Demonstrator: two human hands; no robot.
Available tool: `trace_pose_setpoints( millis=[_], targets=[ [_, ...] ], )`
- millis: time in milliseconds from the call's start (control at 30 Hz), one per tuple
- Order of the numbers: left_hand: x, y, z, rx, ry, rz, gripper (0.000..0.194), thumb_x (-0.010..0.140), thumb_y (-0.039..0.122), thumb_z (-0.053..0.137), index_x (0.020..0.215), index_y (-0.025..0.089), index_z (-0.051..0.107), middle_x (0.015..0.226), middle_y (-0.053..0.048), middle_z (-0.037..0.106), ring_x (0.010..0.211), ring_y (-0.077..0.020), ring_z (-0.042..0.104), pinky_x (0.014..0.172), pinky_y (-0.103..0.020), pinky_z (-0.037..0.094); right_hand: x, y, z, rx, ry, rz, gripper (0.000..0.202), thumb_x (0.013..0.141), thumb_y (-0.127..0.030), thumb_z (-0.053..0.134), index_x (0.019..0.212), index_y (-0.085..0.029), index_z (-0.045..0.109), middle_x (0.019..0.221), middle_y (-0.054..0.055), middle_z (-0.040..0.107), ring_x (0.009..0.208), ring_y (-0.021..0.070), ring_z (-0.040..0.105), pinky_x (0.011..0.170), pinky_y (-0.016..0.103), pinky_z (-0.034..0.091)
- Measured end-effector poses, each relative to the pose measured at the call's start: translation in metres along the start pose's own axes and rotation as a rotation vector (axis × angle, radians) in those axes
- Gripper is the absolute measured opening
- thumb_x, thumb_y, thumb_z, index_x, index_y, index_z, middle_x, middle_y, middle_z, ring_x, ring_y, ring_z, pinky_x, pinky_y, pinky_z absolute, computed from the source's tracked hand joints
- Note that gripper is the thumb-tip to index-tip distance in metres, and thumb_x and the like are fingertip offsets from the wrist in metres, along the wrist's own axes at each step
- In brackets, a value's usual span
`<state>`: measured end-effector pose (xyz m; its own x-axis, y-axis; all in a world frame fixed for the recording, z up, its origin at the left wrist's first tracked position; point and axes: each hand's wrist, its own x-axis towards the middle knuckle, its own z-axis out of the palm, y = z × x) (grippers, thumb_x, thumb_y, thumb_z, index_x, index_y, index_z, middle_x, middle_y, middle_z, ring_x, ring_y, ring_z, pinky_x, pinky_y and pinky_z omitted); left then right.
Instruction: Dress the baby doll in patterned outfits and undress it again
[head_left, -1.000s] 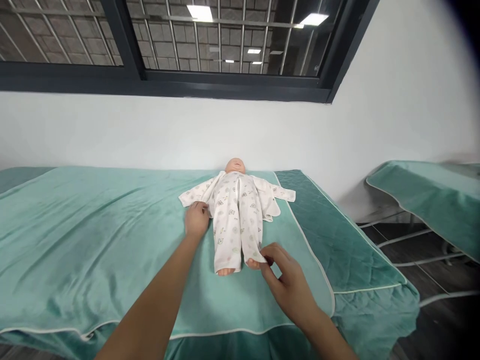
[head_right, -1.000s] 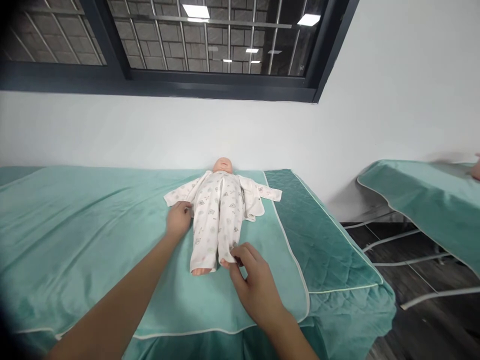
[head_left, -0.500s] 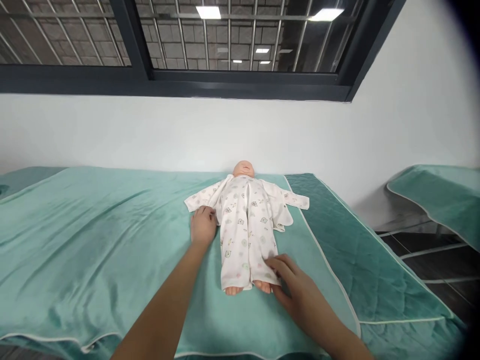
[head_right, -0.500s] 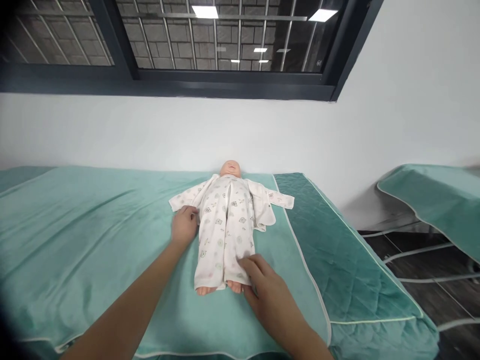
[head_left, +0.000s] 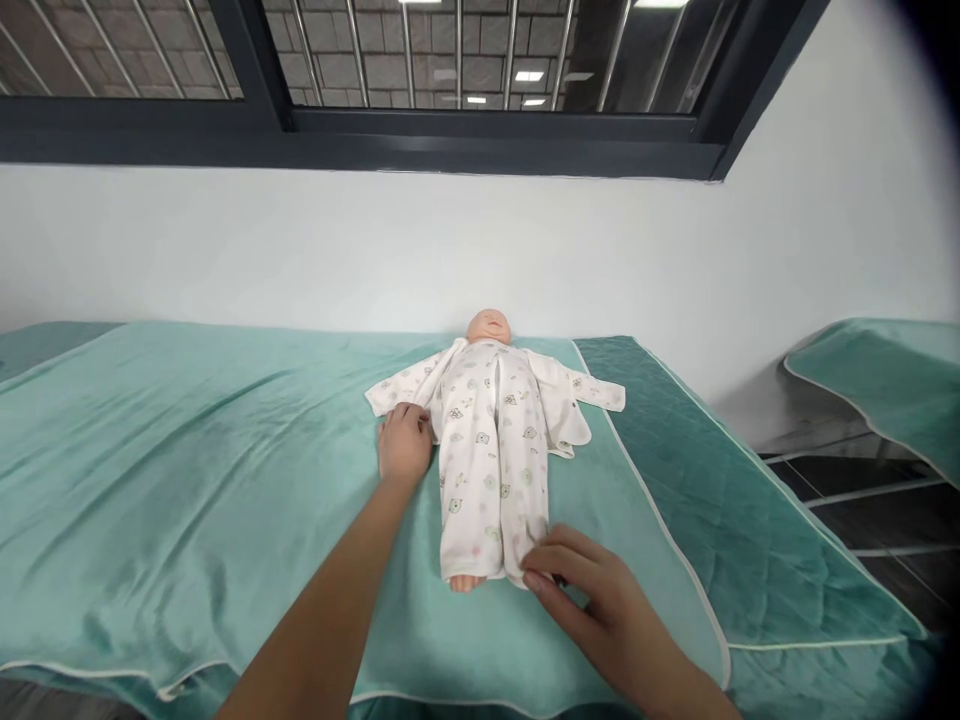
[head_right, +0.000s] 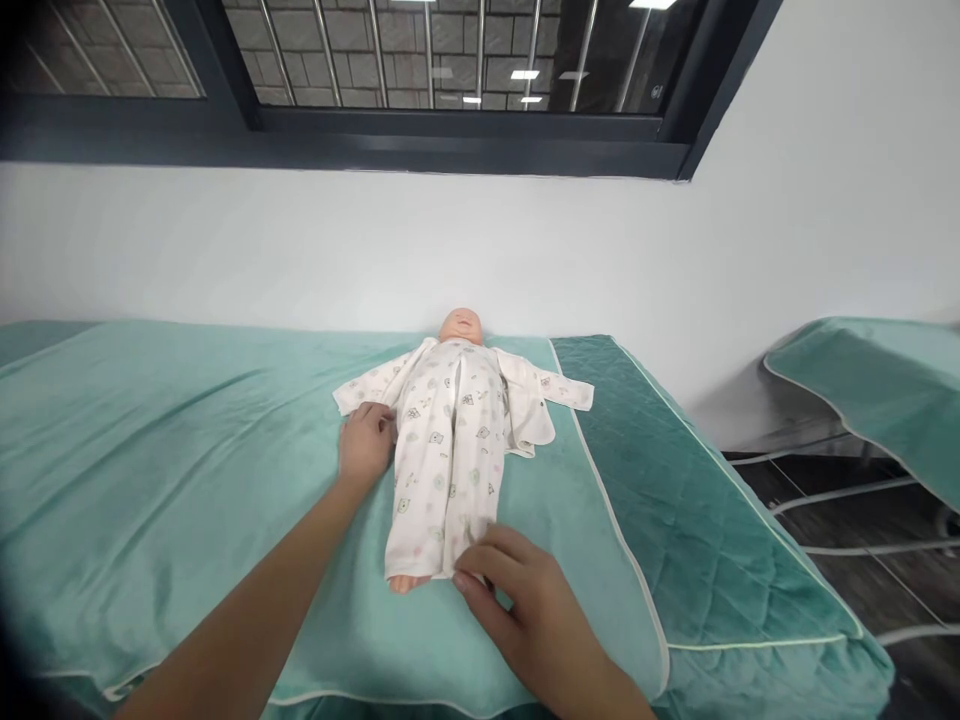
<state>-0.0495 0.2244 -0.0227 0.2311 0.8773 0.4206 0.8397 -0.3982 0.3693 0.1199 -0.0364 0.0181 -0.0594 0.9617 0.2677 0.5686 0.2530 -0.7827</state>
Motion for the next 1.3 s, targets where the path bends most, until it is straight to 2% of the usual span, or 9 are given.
trace_pose_setpoints(
  millis=[167,300,467,733,933,1000,1067,1167,1300],
  targets=[
    [0.0,0.0,0.001,0.013,-0.01,0.001,0.021,0.086,0.014,0.046,0.092,0.022,0.065,0.108,-0.008,0.065,0.103,-0.0284,0.057,0.085,-0.042,0.042,-0.01,0.011,-0.001,-0.316,0.045,-0.101,0.015,0.094,-0.021,0.055,0.104,-0.027,0.064,0.088,0.004,0.061,0.08,0.0199,0.059,0.069,0.034,0.048],
    [0.0,0.001,0.0,0.034,-0.016,-0.004,0.02,0.086,0.015,0.047,0.092,0.022,0.065,0.107,-0.008,0.065,0.103,-0.0286,0.057,0.085,-0.042,0.042,0.002,-0.003,0.004,-0.452,0.169,-0.136,0.028,0.09,-0.019,0.058,0.117,-0.026,0.057,0.116,0.011,0.058,0.101,0.0266,0.056,0.079,0.042,0.05],
    [0.001,0.002,0.0,0.058,-0.016,0.003,0.019,0.087,0.016,0.047,0.093,0.022,0.064,0.107,-0.009,0.064,0.103,-0.0294,0.056,0.084,-0.043,0.041,0.022,-0.017,0.026,-0.486,-0.085,-0.143,0.025,0.086,-0.013,0.058,0.108,-0.025,0.059,0.106,0.005,0.061,0.102,0.0264,0.054,0.094,0.048,0.042],
    [0.001,0.006,0.0,0.14,-0.023,-0.018,0.018,0.089,0.019,0.046,0.093,0.021,0.063,0.108,-0.008,0.064,0.102,-0.0272,0.056,0.085,-0.041,0.041,0.021,-0.008,0.043,-0.445,0.015,-0.222,0.013,0.084,-0.009,0.056,0.088,-0.022,0.056,0.088,0.0,0.059,0.091,0.0194,0.053,0.106,0.046,0.031],
    [-0.001,0.006,0.0,0.163,-0.007,0.031,0.019,0.089,0.019,0.045,0.096,0.02,0.063,0.108,-0.009,0.064,0.103,-0.0278,0.055,0.084,-0.042,0.042,0.016,-0.016,0.02,-0.322,-0.029,-0.249,0.012,0.09,-0.013,0.054,0.095,-0.023,0.057,0.093,0.001,0.062,0.094,0.019,0.055,0.105,0.043,0.035],
    [-0.002,0.007,0.0,0.179,-0.003,0.062,0.021,0.09,0.019,0.044,0.099,0.019,0.063,0.11,-0.01,0.064,0.106,-0.0285,0.055,0.085,-0.043,0.043,0.026,-0.001,0.005,-0.202,0.05,-0.168,0.014,0.094,-0.017,0.051,0.104,-0.024,0.056,0.101,0.003,0.062,0.098,0.0193,0.056,0.097,0.038,0.043],
    [-0.004,0.007,-0.001,0.187,0.005,0.134,0.023,0.091,0.02,0.044,0.103,0.018,0.064,0.117,-0.011,0.063,0.115,-0.0294,0.052,0.091,-0.044,0.041,0.046,0.028,-0.01,-0.126,0.257,-0.044,0.019,0.095,-0.019,0.046,0.111,-0.024,0.053,0.108,0.005,0.061,0.1,0.0192,0.058,0.09,0.035,0.048],
    [-0.005,0.007,-0.002,0.176,-0.03,0.335,0.026,0.092,0.019,0.045,0.107,0.017,0.066,0.127,-0.012,0.061,0.13,-0.0283,0.044,0.103,-0.045,0.035,0.085,0.079,-0.021,-0.227,0.474,0.097,0.023,0.09,-0.012,0.041,0.108,-0.02,0.053,0.112,0.009,0.058,0.104,0.0204,0.057,0.089,0.035,0.049],
    [-0.004,0.007,-0.002,0.148,-0.128,0.522,0.027,0.089,0.019,0.051,0.11,0.018,0.067,0.12,-0.012,0.065,0.13,-0.0283,0.045,0.105,-0.044,0.034,0.114,0.115,-0.019,-0.376,0.456,0.197,0.023,0.084,-0.006,0.041,0.094,-0.017,0.059,0.104,0.011,0.061,0.098,0.0235,0.056,0.085,0.036,0.045]
  ],
)
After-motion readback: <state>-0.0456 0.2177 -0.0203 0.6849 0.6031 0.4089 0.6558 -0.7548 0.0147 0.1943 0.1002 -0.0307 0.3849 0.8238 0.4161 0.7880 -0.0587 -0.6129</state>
